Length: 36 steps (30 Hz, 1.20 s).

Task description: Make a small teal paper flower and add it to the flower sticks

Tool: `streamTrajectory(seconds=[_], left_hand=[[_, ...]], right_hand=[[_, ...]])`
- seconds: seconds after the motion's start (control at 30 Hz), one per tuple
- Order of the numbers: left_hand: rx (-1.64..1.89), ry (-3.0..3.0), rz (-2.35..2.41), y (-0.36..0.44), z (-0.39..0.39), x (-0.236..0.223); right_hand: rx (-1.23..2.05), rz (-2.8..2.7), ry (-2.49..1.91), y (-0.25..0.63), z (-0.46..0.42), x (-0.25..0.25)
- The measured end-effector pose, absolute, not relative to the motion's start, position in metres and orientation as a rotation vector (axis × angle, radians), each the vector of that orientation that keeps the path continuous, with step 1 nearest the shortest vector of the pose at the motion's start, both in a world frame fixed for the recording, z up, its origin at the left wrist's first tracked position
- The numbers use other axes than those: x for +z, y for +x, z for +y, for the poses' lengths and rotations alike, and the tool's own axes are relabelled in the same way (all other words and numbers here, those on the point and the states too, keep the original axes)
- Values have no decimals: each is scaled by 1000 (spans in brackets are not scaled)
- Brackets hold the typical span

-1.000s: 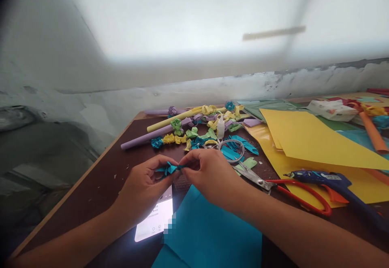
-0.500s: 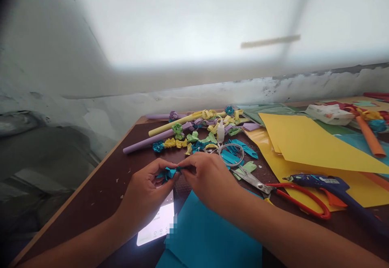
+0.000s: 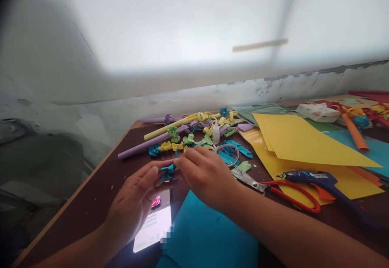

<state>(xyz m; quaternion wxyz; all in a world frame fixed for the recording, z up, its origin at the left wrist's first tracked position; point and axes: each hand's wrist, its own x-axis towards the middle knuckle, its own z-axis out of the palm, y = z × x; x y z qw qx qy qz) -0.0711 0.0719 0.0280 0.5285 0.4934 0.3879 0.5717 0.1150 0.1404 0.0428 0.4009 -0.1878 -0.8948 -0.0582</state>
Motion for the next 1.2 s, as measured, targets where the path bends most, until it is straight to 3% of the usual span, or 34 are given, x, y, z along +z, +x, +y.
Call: streamTrajectory(seconds=[0.23,0.6,0.87,0.93,1.13,1.2], left_hand=[[1290,1111,807,-82,80,34],[1444,1820,1064,-93,69,28],[1508,1905,1138,-91,69,27],[1575,1908,1122,-89,70,26],[1875,1829,1117,-85,74,25],[1897,1825,1085,-83,75,25]], right_hand=[[-291,-2252,-9,129,135,60],[-317,-2160,64,126,131,59],[-347,-2237,73,128,131,60],[-196,-2205,-6,126,133,55],[932,-2051,-645,112,129,38],[1100,-1993,-655,108,127,34]])
